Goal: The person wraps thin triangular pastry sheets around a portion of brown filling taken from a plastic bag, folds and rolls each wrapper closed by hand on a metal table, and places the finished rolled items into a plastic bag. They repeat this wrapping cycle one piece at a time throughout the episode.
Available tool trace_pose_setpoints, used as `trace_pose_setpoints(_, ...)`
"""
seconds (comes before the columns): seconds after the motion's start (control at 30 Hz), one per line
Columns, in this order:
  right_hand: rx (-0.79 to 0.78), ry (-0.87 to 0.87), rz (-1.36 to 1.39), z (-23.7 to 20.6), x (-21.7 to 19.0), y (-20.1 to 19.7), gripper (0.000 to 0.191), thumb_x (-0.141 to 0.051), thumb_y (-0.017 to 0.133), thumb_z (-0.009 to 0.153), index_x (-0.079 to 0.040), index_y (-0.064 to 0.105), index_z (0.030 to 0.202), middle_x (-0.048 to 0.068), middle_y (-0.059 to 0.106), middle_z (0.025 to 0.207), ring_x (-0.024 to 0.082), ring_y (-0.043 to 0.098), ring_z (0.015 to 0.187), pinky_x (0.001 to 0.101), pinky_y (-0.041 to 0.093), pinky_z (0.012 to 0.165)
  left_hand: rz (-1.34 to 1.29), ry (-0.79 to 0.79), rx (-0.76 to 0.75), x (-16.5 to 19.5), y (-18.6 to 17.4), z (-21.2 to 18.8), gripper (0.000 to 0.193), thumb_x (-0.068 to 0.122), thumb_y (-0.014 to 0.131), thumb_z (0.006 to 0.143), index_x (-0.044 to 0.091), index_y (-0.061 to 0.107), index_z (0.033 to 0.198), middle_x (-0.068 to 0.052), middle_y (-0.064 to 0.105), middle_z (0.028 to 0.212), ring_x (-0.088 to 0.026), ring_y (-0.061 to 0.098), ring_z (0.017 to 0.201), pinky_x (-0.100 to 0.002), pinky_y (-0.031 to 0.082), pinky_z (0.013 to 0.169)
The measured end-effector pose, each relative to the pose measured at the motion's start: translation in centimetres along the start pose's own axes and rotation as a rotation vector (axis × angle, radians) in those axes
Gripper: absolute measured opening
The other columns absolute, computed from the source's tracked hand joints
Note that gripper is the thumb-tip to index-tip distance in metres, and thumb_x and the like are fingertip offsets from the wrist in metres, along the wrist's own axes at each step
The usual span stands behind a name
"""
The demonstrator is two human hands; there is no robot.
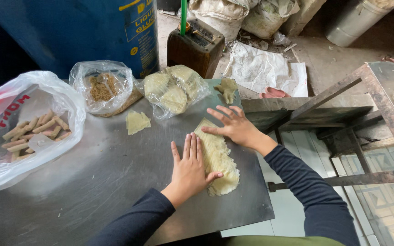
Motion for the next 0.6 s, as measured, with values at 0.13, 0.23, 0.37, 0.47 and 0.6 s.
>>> trace_pose_setpoints(0.13,-0.032,0.050,0.038,1.1,1.5,1.4,0.068,-0.012,0.050,0.094,-0.055,0.049,0.147,0.004,0.028,0.165,0.029,0.031,0.146,0.0511,0.021,0.117,-0.028,0.007,0.038,0.0,-0.1,0.0,0.124,0.088,0.037,0.082,-0.017,0.027,0.148,-0.033,0.026,0.159,-0.041,0.017,0.152,-0.073,0.002,0.113)
trace_pose_setpoints(0.23,-0.054,0.064,0.012,1.9,2.4,1.8,0.069,-0.010,0.051,0.092,-0.054,0.052,0.145,0.004,0.028,0.165,0.030,0.031,0.147,0.0521,0.020,0.117,-0.024,0.003,0.022,0.0,0.0,0.0,0.124,0.088,0.037,0.082,-0.017,0.026,0.149,-0.033,0.025,0.159,-0.041,0.016,0.152,-0.073,0.001,0.113)
trace_pose_setpoints(0.37,0.003,0.095,-0.128,2.1,3.0,1.1,0.069,-0.008,0.055,0.090,-0.046,0.054,0.148,0.004,0.029,0.167,0.027,0.030,0.150,0.0502,0.021,0.119,-0.015,0.008,0.021,-0.1,0.0,0.2,0.124,0.087,0.037,0.082,-0.016,0.025,0.149,-0.032,0.024,0.159,-0.041,0.014,0.152,-0.073,0.000,0.113)
trace_pose_setpoints(0.47,0.057,0.096,-0.121,1.9,1.4,0.7,0.068,-0.007,0.057,0.090,-0.041,0.056,0.148,0.005,0.032,0.164,0.027,0.029,0.150,0.0493,0.021,0.118,-0.017,0.001,0.008,-0.1,0.3,0.1,0.124,0.088,0.036,0.082,-0.016,0.025,0.149,-0.032,0.023,0.160,-0.040,0.014,0.152,-0.073,0.000,0.113)
trace_pose_setpoints(0.6,-0.008,0.133,-0.157,1.7,-0.9,0.6,0.064,-0.009,0.059,0.088,-0.033,0.057,0.148,0.007,0.037,0.161,0.028,0.031,0.148,0.0518,0.023,0.117,-0.007,-0.008,-0.018,-0.1,0.9,-0.1,0.124,0.088,0.034,0.081,-0.016,0.024,0.150,-0.031,0.022,0.160,-0.040,0.013,0.153,-0.073,0.000,0.113)
Point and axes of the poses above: each hand's wrist, its own z-axis towards the middle knuckle, its own y-axis out of the palm, x = y × z, the point moved 4 cm from there along z, towards the middle knuckle
